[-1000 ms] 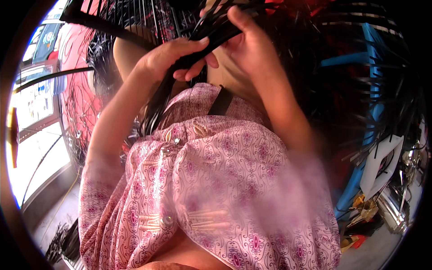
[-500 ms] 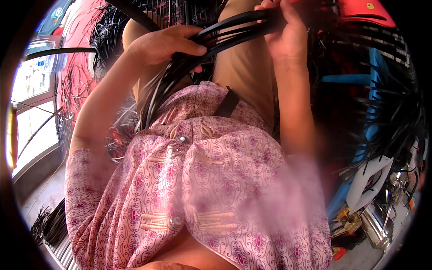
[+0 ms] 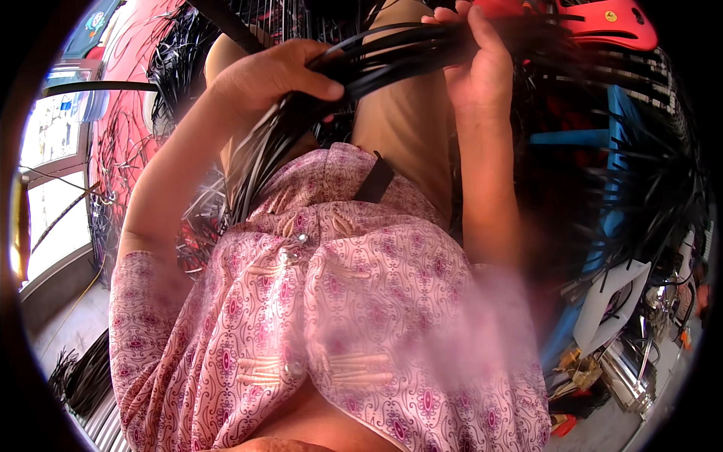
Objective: The person sits on the floor and repeatedly picks up bundles of black cables, separates them by hand, and aligns them. The person continues to handle the cables one at a time, organizing them into neat stacks on the floor.
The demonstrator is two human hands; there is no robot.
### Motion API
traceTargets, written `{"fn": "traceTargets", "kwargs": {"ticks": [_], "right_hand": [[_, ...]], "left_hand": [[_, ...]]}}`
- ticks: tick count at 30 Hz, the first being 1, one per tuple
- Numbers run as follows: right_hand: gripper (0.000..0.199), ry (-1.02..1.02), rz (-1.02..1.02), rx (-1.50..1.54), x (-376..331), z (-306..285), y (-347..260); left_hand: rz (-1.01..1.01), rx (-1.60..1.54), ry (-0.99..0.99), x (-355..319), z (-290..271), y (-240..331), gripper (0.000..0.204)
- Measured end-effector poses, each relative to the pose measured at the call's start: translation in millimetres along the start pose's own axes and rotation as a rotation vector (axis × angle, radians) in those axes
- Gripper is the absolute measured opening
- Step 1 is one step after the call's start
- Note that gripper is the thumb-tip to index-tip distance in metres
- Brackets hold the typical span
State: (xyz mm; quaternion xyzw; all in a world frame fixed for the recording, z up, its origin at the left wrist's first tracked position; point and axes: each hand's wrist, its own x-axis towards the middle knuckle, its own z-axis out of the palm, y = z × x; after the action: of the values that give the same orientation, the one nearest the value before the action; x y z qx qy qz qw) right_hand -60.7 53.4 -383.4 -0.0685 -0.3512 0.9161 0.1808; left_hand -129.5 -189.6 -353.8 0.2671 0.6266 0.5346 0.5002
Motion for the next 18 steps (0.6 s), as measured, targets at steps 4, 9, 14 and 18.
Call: {"fn": "traceTargets", "kwargs": {"ticks": [4,9,14,18], "right_hand": [[0.017,0.047,-0.017,0.012,1.6,2.6,4.2],[0.021,0.178,0.087,-0.062,6.7,-4.9,4.2],[0.021,0.197,0.057,-0.031,3.7,-1.7,4.9],[0.017,0.093,-0.01,0.027,-3.7,8.0,6.4]], "left_hand": [[-0.06,-0.237,0.007,-0.1,-7.4,-1.6,0.036],[-0.087,-0.288,-0.012,0.9,-20.1,-7.4,0.032],[-0.126,-0.281,0.014,-4.6,-2.8,3.3,0.039],[0.032,0.297,0.019,-1.4,17.5,7.4,0.041]]}}
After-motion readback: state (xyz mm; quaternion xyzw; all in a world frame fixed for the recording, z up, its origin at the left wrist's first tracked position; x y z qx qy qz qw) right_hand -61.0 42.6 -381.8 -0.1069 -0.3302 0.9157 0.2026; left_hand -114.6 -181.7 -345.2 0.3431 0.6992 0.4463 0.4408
